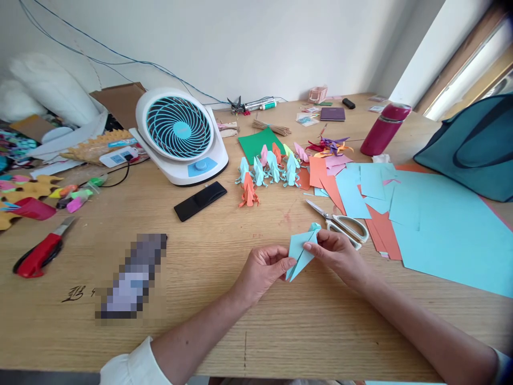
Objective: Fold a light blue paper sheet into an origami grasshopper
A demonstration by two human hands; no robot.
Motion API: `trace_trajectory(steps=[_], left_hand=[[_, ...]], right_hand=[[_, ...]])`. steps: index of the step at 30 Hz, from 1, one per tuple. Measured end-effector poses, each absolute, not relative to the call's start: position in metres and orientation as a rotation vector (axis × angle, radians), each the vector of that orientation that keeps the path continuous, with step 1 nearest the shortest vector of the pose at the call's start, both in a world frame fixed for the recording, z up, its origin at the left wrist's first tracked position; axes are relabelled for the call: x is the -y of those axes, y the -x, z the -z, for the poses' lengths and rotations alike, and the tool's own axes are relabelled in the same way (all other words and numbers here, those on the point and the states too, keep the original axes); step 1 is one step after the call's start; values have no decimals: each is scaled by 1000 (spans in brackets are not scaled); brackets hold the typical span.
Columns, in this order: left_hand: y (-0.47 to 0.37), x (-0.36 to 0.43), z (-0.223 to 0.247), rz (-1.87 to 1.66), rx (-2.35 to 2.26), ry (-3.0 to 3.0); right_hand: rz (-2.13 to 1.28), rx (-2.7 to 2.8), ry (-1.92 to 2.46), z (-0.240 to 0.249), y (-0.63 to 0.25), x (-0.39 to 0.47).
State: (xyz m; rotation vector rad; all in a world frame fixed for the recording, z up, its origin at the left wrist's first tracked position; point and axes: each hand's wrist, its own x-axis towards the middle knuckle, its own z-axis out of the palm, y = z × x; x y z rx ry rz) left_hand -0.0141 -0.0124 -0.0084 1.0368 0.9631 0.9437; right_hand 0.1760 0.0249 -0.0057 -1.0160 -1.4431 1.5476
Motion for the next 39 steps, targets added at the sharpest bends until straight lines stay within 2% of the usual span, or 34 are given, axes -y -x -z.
trace_trajectory(steps=[6,14,18,26,33,39], left_hand=[[12,13,15,-858,-970,-1163],[15,10,9,-1006,-1141,-1227],[22,6,6,-866,-1132,-1258],[27,-1,6,-748,-1330,-1789],[27,9,13,-566,-1551,-2276],[27,4,16,-744,-1087,-2577]], right_hand=[[-1527,1510,993,4,-175,-22],[-1479,1614,918,22,-172,-17],[-1413,1638,955,23,-172,-17],[-956,2014,1182,21,-170,-13],[-535,2297,1119,25,-169,-13],[-387,2418,905,25,-176,-12]])
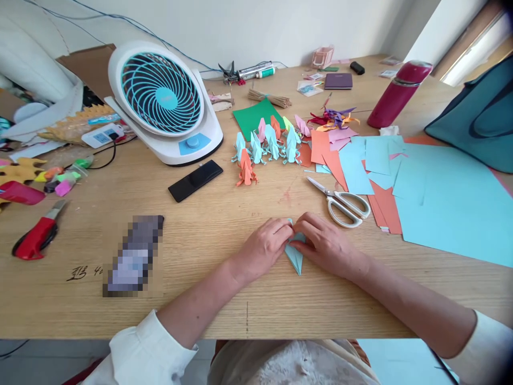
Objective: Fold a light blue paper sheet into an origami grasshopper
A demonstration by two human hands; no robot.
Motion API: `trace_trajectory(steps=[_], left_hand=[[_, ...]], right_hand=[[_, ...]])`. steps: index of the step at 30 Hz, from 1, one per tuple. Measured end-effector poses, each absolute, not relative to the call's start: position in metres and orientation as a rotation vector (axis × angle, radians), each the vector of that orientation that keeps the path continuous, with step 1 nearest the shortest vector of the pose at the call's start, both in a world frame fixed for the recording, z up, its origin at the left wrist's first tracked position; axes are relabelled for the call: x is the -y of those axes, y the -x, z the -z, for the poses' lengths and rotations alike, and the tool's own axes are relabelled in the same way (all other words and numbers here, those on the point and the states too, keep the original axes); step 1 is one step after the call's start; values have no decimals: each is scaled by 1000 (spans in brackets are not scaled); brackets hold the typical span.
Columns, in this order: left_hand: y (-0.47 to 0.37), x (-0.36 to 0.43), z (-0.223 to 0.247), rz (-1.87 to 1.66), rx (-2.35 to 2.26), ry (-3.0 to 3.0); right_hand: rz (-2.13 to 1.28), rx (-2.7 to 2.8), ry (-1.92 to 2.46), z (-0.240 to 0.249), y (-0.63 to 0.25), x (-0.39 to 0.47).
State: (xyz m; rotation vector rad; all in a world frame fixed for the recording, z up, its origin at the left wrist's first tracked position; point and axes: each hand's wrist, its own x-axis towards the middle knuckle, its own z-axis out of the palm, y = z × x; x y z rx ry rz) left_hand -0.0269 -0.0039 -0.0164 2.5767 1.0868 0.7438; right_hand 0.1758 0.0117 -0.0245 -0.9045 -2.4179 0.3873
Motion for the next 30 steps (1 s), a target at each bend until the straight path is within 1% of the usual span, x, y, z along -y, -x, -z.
trace_trajectory(steps=[7,12,18,24,30], left_hand=[[39,7,19,-682,-792,-2787],[48,9,19,-571,-721,-2802],[56,5,23,-519,-630,-2824],[63,4,22,-335,-620,-2772],[70,0,17,-197,-564,-2685]], right_hand=[[-236,2587,683,15,-194,4],[-245,2673,599,14,-205,15],[-213,2735,476,16,-209,17],[-275,2748,520,13,-213,21],[-418,2751,622,12,-215,27]])
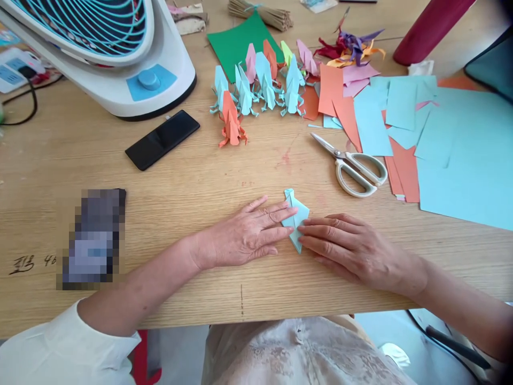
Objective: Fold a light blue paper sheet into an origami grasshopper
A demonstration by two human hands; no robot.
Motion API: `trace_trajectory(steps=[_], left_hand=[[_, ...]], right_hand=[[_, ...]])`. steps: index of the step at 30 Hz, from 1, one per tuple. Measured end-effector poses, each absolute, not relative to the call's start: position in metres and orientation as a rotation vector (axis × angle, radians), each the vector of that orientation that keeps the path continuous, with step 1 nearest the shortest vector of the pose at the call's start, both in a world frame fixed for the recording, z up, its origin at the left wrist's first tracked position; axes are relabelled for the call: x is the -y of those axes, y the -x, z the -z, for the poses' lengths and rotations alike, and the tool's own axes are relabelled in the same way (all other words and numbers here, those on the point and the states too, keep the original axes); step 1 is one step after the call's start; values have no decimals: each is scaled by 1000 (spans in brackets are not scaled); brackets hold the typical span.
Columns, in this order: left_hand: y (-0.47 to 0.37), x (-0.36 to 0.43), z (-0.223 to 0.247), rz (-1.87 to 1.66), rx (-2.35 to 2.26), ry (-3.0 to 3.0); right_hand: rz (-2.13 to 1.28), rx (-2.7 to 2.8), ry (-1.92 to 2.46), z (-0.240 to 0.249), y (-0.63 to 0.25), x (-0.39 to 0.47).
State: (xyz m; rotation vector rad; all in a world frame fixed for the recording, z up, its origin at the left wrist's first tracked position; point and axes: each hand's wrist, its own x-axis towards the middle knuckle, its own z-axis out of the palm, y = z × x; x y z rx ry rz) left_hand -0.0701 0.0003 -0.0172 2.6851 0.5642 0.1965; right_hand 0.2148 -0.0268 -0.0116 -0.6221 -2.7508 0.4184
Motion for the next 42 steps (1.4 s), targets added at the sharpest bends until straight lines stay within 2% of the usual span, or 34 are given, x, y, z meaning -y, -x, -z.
trace_trajectory(steps=[21,36,39,42], left_hand=[[60,25,13,-86,-736,-2721],[60,28,2,-12,-766,-2705],[51,26,-7,-121,-845,-2630],[24,14,-10,-390,-1158,-2631]], right_hand=[[-516,2820,690,8,-227,39],[-319,2737,764,15,-218,52],[-324,2708,778,15,-217,54],[-318,2687,782,14,-217,55]])
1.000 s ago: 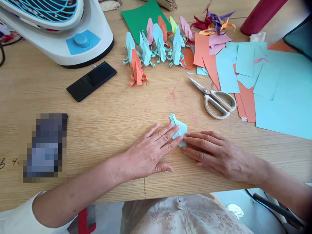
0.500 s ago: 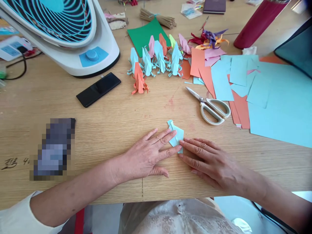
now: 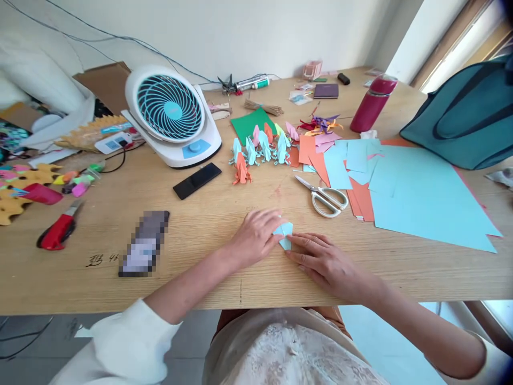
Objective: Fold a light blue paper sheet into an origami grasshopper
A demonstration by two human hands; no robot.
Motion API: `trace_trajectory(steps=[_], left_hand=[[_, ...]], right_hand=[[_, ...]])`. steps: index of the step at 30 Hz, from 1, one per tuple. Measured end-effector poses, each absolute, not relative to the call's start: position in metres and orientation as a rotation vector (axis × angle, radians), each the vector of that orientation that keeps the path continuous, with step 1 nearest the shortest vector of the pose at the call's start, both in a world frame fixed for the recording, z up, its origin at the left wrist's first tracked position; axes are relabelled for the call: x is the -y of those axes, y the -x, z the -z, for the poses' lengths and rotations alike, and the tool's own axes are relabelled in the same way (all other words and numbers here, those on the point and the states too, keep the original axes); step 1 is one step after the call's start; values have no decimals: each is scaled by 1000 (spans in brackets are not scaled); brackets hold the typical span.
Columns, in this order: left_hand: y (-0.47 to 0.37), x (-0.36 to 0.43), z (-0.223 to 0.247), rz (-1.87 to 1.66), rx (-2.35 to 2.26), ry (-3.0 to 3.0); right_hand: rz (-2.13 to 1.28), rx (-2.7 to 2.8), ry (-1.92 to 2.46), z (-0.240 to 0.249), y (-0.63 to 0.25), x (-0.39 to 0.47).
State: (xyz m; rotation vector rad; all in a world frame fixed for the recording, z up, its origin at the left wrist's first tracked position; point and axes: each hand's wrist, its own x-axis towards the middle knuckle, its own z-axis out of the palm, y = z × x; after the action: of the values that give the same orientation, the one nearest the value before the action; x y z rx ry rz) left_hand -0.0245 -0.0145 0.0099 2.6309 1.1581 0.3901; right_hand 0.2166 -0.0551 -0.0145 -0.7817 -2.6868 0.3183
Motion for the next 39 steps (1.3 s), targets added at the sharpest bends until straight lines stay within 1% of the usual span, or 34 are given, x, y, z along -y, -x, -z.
trace_trajectory(steps=[3,6,10,15,19,23,28,31,39], left_hand=[[-11,-9,-1,-428,-1429,-2679],[-35,-32,14,-314,-1599,-2658],[-41,-42,27,-188,-1823,-2528],[-38,-44,25,-98,-1801,-2581],[-36,-48,30,-230,-1899,-2528],[-35,-48,35,-300,-1872,-2551],[-35,-48,36,-321,-1818,-2581],[-35,-49,37,-304,-1795,-2576],[-35,-49,37,-292,-1805,-2573]], right_hand=[[-307,2661,789,14,-216,57],[-307,2651,794,15,-216,58],[-271,2660,772,21,-217,57],[-191,2696,695,22,-216,59],[-198,2717,590,15,-209,56],[-241,2706,683,9,-197,49],[-64,2745,796,9,-180,46],[-14,2760,811,10,-175,48],[-116,2701,831,16,-183,62]])
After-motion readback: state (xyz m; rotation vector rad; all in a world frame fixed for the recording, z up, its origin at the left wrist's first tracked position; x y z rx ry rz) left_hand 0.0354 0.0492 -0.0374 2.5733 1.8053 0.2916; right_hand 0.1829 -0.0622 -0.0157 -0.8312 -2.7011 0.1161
